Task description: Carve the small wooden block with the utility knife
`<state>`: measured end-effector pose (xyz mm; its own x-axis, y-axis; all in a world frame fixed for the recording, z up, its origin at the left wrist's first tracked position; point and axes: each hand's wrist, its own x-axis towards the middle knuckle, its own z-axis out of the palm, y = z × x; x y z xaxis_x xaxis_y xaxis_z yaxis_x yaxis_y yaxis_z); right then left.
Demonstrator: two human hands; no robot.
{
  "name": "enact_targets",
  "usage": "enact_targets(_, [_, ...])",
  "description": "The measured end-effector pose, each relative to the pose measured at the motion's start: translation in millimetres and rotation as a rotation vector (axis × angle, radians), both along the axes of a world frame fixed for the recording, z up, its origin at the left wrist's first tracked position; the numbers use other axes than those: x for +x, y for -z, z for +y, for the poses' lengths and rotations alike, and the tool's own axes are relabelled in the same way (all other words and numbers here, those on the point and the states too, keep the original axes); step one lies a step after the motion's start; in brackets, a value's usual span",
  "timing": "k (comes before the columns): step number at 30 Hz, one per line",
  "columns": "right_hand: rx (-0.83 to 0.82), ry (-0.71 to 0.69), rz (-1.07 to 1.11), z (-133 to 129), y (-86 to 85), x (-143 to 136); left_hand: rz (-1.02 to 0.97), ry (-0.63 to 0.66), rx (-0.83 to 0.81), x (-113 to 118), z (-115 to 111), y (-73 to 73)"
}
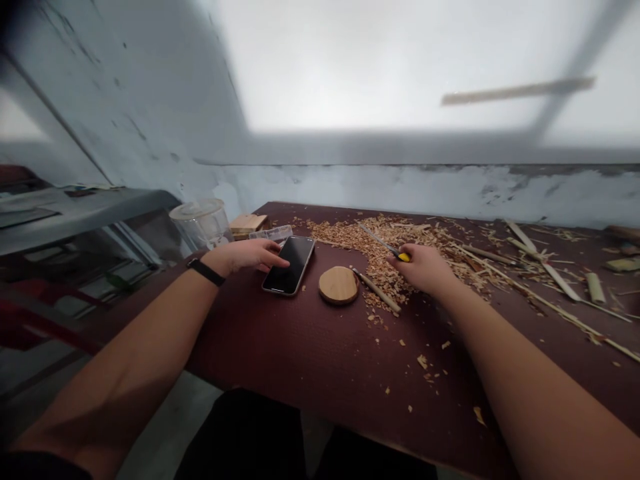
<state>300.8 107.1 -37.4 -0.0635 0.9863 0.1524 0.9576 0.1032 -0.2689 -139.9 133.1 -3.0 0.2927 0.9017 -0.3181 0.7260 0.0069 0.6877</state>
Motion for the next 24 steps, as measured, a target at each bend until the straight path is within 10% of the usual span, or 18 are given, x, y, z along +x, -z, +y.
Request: enact_targets(24, [-0.066,-0.004,-0.072,-3.2,-1.3,-7.2,0.054,-0.05,0.107,-4.9,1.0,-4.0])
